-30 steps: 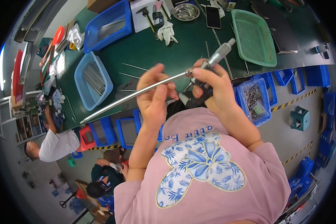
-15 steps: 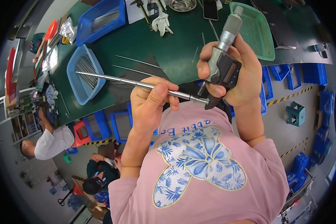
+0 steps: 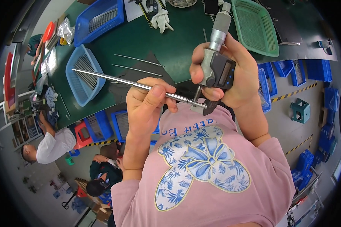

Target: Measuring metal rods with a digital micrometer and filing them at a factory workbench.

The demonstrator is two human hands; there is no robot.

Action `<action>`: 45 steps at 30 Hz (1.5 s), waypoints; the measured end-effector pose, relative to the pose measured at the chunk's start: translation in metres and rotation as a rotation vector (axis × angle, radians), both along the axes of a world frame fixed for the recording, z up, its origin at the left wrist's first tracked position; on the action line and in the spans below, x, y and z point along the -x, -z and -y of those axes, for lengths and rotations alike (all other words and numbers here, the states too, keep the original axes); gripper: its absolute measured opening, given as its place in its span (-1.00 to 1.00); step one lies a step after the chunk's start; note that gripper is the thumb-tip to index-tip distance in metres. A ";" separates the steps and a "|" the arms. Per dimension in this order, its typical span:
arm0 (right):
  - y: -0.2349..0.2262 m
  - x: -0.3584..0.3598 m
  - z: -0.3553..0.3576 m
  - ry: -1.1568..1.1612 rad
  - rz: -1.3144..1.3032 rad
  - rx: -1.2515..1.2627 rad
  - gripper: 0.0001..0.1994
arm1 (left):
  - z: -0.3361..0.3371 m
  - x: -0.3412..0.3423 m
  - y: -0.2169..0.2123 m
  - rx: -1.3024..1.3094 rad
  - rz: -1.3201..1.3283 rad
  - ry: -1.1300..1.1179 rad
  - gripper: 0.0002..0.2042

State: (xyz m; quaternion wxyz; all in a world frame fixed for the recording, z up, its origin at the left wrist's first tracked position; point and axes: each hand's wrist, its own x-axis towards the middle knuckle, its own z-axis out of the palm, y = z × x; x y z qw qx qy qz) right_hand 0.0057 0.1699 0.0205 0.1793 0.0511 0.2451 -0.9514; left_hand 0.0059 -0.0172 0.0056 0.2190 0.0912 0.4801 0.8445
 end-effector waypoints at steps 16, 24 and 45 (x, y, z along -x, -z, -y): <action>0.000 -0.003 0.005 0.006 0.014 -0.014 -0.38 | 0.002 -0.001 0.003 -0.007 -0.024 0.042 -0.79; 0.001 -0.005 0.007 0.007 0.041 0.003 -0.36 | 0.004 0.001 0.006 0.016 -0.014 0.055 -0.79; 0.003 -0.009 0.005 0.019 -0.015 -0.002 -0.39 | 0.002 0.000 0.005 0.005 -0.039 0.066 -0.79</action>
